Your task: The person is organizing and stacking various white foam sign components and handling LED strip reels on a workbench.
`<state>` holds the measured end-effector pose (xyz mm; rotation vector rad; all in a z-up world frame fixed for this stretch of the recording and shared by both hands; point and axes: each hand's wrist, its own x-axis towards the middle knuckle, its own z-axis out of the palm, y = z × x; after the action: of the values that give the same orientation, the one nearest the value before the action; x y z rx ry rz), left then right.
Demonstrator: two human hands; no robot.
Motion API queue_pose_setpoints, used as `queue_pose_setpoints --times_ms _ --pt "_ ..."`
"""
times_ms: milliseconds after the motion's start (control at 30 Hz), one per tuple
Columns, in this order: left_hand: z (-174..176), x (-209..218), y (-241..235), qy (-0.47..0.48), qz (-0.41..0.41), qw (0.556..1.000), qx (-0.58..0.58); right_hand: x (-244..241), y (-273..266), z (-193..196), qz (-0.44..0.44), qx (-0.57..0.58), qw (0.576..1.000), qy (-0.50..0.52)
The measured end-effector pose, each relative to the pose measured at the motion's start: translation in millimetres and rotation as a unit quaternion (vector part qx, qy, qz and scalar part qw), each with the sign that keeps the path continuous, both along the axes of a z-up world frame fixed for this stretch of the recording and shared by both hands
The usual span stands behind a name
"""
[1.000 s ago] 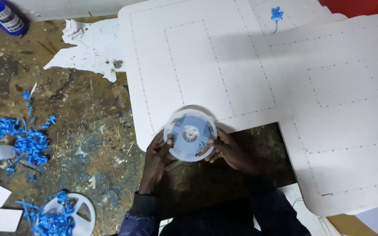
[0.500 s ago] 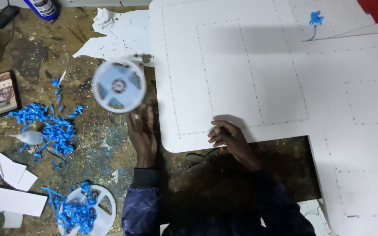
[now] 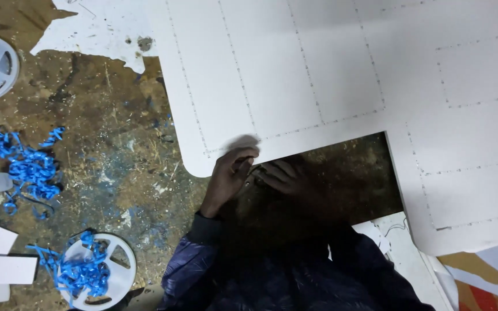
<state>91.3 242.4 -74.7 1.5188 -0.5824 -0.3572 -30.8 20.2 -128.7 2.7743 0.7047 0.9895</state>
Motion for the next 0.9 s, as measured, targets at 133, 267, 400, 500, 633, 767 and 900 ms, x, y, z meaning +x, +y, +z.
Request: queue_pose_setpoints --times_ms 133,267,400,500,633,767,900 --pt "1.4 -14.2 1.2 0.020 -0.004 1.000 0.010 -11.3 27.5 40.0 -0.048 -0.012 0.999 0.012" --pt "6.8 -25.5 13.0 0.037 0.020 0.999 0.014 -16.8 27.2 19.6 -0.069 0.047 0.994 0.067" --pt "19.8 -33.8 20.7 0.120 0.143 0.982 -0.021 -27.2 23.4 57.1 -0.083 0.210 0.890 0.395" --pt "9.5 -41.0 19.2 0.247 0.276 0.919 -0.135 -17.1 2.3 48.0 -0.085 0.302 0.865 0.392" --pt "20.4 -70.5 -3.6 0.248 0.181 0.944 -0.119 -1.8 -18.1 58.3 -0.131 0.450 0.785 0.405" --pt "-24.1 -88.4 -31.0 0.262 -0.022 0.957 -0.122 15.7 -12.5 101.6 -0.152 0.536 0.742 0.372" --pt "46.3 -58.2 -18.9 0.155 0.029 0.987 -0.032 31.8 -35.7 74.7 -0.214 0.408 0.804 0.376"
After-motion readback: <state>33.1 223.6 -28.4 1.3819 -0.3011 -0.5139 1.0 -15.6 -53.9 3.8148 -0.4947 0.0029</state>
